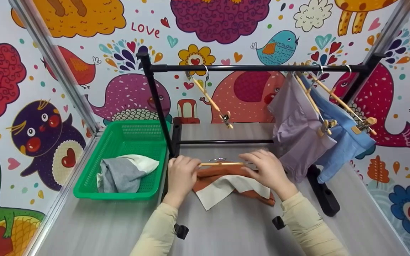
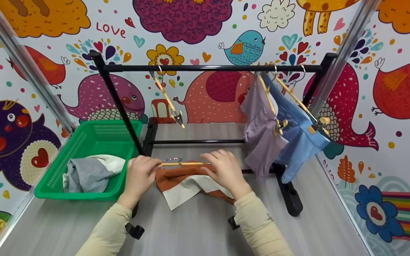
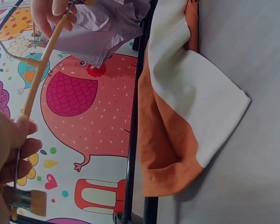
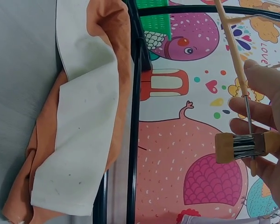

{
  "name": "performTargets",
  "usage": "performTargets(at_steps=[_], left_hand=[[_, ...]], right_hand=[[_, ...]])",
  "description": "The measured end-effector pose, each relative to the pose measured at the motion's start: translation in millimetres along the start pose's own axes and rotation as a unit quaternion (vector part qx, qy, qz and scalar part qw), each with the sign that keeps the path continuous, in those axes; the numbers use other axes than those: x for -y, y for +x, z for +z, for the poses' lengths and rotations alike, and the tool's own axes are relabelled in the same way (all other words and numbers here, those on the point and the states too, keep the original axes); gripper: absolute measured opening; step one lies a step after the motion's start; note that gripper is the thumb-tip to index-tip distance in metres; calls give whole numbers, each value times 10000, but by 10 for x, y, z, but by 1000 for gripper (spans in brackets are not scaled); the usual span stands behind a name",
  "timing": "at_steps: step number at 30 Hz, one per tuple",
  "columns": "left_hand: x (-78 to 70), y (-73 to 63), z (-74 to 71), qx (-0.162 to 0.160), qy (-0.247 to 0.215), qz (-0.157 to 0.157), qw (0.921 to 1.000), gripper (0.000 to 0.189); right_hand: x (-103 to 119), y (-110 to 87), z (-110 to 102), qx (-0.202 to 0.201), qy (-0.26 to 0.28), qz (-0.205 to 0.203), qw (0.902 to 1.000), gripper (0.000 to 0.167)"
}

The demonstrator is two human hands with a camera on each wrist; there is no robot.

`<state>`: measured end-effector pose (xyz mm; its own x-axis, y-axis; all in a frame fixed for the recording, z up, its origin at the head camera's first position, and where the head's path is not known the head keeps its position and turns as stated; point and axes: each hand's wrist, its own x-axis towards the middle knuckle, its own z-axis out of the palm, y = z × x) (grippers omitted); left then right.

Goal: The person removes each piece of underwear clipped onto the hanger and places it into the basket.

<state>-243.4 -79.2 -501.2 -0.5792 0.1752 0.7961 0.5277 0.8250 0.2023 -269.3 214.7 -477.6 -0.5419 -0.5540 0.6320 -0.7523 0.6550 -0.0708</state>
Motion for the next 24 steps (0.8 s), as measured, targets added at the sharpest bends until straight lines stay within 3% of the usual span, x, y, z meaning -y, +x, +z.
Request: performTargets(at_steps=[15, 24], left_hand=[[-17, 6, 24, 5, -4, 61, 10000, 15], [-28, 5, 42, 74, -92, 56, 9999, 14]], right_hand=[[-11, -74, 51, -99, 341, 85, 9993, 27], [-7, -96, 47, -171, 352, 146, 9991, 31]])
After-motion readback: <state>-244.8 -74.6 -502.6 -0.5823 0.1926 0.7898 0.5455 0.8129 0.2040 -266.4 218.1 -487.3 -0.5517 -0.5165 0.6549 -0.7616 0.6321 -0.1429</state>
